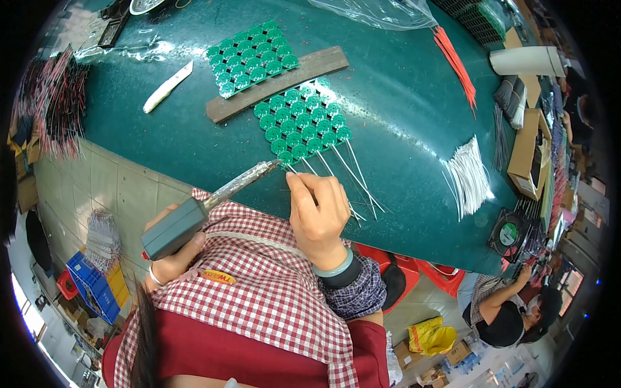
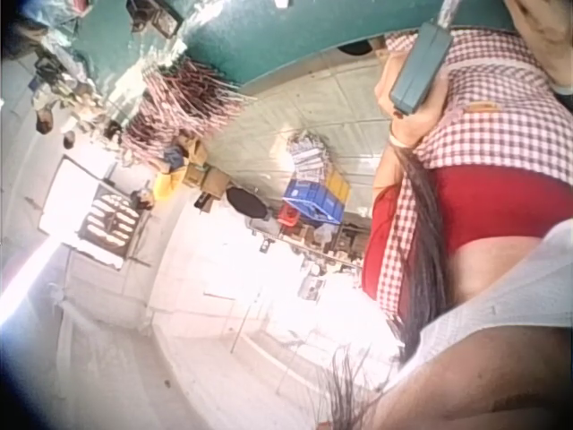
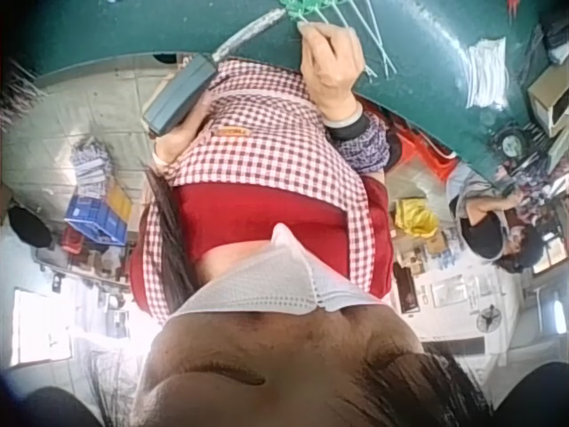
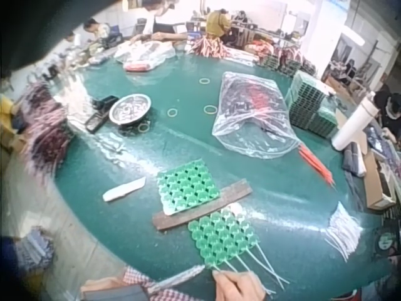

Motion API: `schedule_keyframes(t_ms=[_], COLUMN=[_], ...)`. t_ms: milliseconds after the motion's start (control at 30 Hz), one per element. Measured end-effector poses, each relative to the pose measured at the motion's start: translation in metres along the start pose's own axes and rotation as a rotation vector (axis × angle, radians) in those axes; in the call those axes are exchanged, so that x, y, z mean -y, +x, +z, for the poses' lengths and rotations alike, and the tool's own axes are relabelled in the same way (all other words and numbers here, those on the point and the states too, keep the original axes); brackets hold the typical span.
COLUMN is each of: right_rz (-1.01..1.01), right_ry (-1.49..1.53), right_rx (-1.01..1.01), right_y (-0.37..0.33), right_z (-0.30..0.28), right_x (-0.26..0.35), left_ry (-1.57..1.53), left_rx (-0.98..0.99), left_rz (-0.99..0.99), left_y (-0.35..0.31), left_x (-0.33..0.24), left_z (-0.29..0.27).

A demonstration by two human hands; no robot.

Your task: The person solders wires to small circular LED PCB boards using a trigger-fed soldering gun.

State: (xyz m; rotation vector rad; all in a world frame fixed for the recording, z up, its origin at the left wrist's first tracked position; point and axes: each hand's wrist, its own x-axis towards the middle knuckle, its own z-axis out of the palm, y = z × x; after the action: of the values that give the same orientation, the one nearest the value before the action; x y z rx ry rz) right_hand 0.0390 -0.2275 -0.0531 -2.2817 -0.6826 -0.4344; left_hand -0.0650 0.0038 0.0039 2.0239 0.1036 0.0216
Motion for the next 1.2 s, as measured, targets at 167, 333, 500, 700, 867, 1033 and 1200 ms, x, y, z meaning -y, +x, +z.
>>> schedule_keyframes(t_ms=[167, 333, 500, 700, 867, 1033, 1200], right_rz=[0.0, 0.002, 0.017, 0.015, 0.0, -0.041, -0.014], right_ry=[0.004, 0.008, 0.069, 0.058, -0.067, -0.13, -0.157], right_rx=[-0.004, -0.041, 0.023, 0.182, 0.158, 0.21, 0.272], right_y=[0.001, 0.004, -0.003, -0.006, -0.007, -0.007, 0.0], right_z=[0.0, -0.003, -0.018, -0.023, -0.018, -0.017, -0.016], right_x=[-0.001, 0.004, 0.003, -0.002, -0.007, -0.007, 0.0], left_ry=[-0.08, -0.084, -0.098, -0.098, -0.142, -0.192, -0.204], left_rx=[-0.015, -0.027, -0.046, -0.091, -0.115, -0.117, -0.195], left_rz=[-0.049, -0.075, -0.082, -0.11, -0.138, -0.212, -0.285], left_y=[-0.003, -0.006, -0.007, -0.004, -0.003, -0.012, -0.016], left_x=[0.003, 0.005, 0.009, 0.007, 0.01, 0.016, 0.017], left_z=[0.002, 0.003, 0.004, 0.007, 0.012, 0.015, 0.011])
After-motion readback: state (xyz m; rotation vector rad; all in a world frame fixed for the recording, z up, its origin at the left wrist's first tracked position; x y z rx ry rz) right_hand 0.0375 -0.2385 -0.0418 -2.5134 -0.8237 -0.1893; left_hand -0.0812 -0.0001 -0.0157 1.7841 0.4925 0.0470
